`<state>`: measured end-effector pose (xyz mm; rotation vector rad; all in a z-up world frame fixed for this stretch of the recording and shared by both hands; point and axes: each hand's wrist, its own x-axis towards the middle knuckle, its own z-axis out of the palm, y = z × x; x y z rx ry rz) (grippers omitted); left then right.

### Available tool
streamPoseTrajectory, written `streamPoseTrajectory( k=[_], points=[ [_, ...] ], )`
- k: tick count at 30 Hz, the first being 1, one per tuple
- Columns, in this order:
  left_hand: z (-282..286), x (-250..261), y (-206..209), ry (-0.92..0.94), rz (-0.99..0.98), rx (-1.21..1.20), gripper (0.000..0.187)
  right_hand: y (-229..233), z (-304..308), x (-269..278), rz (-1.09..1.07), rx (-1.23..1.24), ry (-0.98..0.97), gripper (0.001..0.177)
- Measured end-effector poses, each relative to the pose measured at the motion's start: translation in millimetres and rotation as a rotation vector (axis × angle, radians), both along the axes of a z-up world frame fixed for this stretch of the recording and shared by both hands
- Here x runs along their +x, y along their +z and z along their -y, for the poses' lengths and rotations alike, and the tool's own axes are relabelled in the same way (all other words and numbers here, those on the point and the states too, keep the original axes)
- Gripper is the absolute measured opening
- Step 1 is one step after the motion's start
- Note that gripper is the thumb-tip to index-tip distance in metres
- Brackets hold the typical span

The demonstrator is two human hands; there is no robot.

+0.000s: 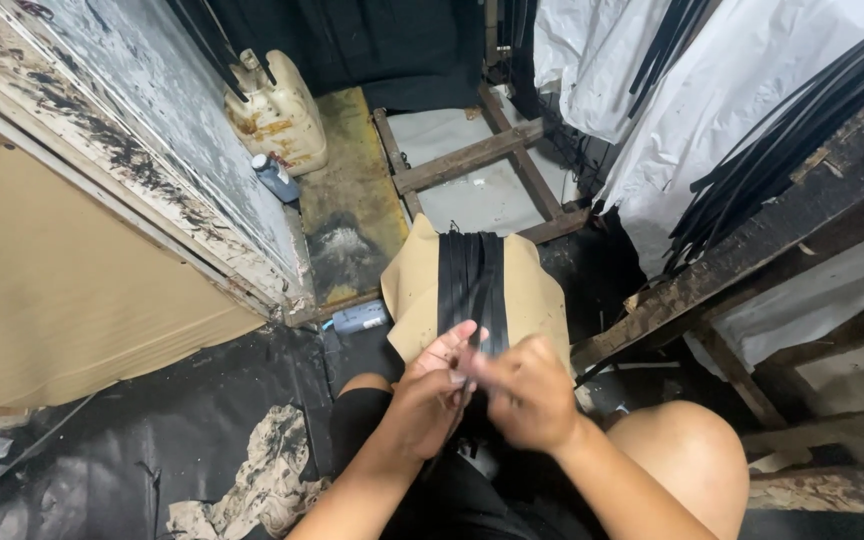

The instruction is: Sanding the edges of leather strips to smooth them.

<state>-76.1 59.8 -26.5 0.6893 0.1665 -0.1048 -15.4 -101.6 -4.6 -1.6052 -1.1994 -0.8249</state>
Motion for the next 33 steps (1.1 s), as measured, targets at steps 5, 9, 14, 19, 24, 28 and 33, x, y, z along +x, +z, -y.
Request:
streamPoseTrajectory(
  k=[5,9,14,19,24,28,33],
  points=[
    [5.6,2.2,7.0,0.036,-0.020,-0.027,0.078,1.7,1.8,-10.9,-0.081,-0.029,0.019,0.035],
    [1.4,-3.9,-6.1,-0.004,0.012,-0.073,0.072,-19.2,5.7,6.2,-0.015,-0.078,-0.031,0.050],
    [5.2,-1.2,5.0,0.026,-0.012,0.000,0.073,7.0,1.8,-15.6,-0.071,-0.036,0.071,0.030],
    [4.7,-9.3,4.5,-0.024,0.024,-0.068,0.074,-17.3,8.4,5.8,-0.063,-0.064,0.012,0.033],
    [7.9,-5.8,7.7,0.042,-0.021,-0.072,0.072,7.3,1.4,-20.6,-0.049,-0.032,0.133,0.035],
    [6.8,-13.2,18.6,-0.045,0.044,-0.038,0.074,-15.4,4.2,9.5,-0.108,-0.001,-0.022,0.040],
    [8.1,-0.7,20.0,0.115,-0.257,0.106,0.043,-10.3,-0.1,-4.7,-0.102,-0.003,0.083,0.050]
  ],
)
